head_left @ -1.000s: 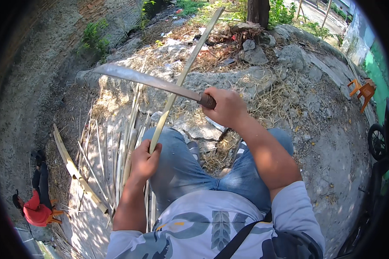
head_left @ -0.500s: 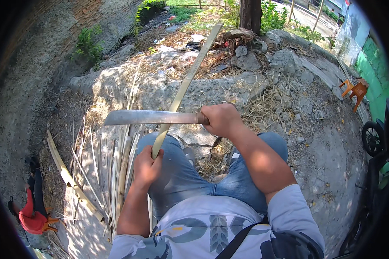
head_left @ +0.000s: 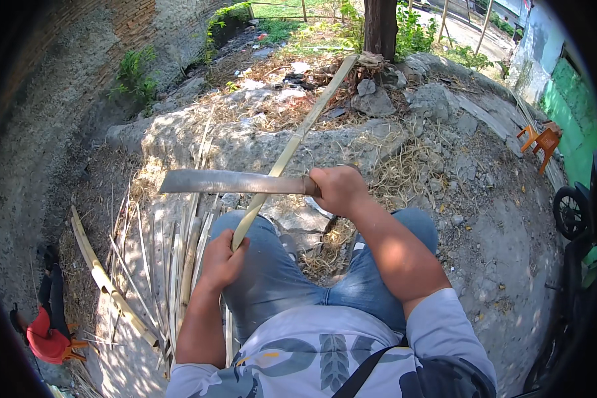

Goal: The person shaves bamboo sticks by scraping along each piece using a knife.

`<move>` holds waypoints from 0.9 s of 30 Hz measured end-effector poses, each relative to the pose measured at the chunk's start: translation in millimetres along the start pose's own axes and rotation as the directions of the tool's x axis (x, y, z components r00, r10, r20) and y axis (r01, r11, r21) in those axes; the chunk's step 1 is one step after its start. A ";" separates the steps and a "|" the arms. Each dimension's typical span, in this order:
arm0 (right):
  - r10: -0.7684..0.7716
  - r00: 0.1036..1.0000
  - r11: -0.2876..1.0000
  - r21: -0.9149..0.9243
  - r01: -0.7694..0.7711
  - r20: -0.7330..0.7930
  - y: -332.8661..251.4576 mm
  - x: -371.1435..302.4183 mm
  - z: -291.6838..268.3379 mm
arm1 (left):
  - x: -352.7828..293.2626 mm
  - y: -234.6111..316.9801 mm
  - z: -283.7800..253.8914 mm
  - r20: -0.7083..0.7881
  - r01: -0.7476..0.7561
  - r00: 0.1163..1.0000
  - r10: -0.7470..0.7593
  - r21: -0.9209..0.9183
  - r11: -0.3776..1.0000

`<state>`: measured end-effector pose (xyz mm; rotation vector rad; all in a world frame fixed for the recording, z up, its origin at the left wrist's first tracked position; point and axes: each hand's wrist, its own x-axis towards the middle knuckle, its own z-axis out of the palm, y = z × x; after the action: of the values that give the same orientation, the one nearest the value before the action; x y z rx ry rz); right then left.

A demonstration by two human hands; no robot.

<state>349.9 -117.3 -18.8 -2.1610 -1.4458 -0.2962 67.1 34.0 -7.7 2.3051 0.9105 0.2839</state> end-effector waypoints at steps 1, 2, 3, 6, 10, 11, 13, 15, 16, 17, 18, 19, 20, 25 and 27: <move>-0.180 0.984 0.984 -0.010 0.181 0.008 -7.8 -1.2 9.9 | -1.6 0.8 -1.7 0.014 0.008 1.000 -0.008 0.015 1.000; -0.356 0.935 0.934 -0.016 0.356 0.016 -11.6 -2.4 15.2 | -1.9 -7.3 4.3 0.016 0.010 1.000 -0.010 0.019 1.000; -0.363 0.932 0.931 -0.013 0.364 0.012 -13.6 0.9 14.5 | 0.1 -23.5 14.7 -0.163 -0.233 0.958 0.234 0.026 0.972; -0.299 0.948 0.951 -0.112 0.287 -0.110 12.8 5.9 5.2 | -8.5 -18.1 3.4 -0.149 -0.256 0.959 0.241 -0.092 0.962; 0.208 0.952 0.977 0.103 -0.189 -0.223 62.4 18.2 -17.4 | -35.7 -36.3 -9.6 0.011 0.018 1.000 -0.015 -0.336 0.942; 0.394 0.887 0.914 0.207 -0.349 -0.243 67.2 18.8 -15.7 | -41.9 -41.0 -10.2 -0.023 0.003 1.000 -0.014 -0.431 0.902; 0.429 0.870 0.895 0.248 -0.372 -0.244 70.6 15.1 -12.2 | -48.4 -43.0 -11.5 -0.026 -0.010 1.000 0.000 -0.383 0.924; 0.460 0.856 0.874 0.292 -0.389 -0.237 63.5 11.2 -11.4 | -53.6 -42.4 -9.6 -0.003 0.014 1.000 -0.016 -0.318 0.948; 0.367 0.897 0.919 0.248 -0.307 -0.248 53.7 10.8 -16.6 | -53.8 -33.9 -8.5 -0.001 0.015 1.000 -0.017 -0.319 0.947; 0.270 0.929 0.954 0.203 -0.222 -0.255 43.9 9.9 -20.9 | -53.8 -22.2 -7.4 0.024 0.022 1.000 -0.016 -0.309 0.951; 0.179 0.954 0.979 0.134 -0.150 -0.239 35.4 9.3 -22.3 | -53.3 -13.7 -6.9 0.044 0.026 0.999 -0.014 -0.294 0.955; 0.179 0.953 0.979 0.136 -0.150 -0.243 29.1 8.7 -21.6 | -53.3 -12.7 -3.7 0.042 0.024 0.999 -0.012 -0.292 0.956; -0.041 0.976 0.998 0.047 0.053 -0.214 23.6 8.2 -20.5 | -52.9 -14.1 0.8 0.067 0.038 0.998 -0.019 -0.304 0.952; -0.398 0.903 0.916 -0.134 0.379 -0.163 23.6 4.5 -17.9 | -66.2 -27.3 -3.4 0.061 0.027 0.998 -0.020 -0.116 0.993; -0.183 0.972 0.983 -0.046 0.178 -0.146 44.5 3.7 -25.4 | -82.2 -37.5 -13.7 0.094 0.094 0.992 -0.083 -0.127 0.987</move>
<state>394.5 -141.1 -9.0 -1.9880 -1.5628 -0.5398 -19.3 6.1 -18.2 2.1335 0.9195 0.1962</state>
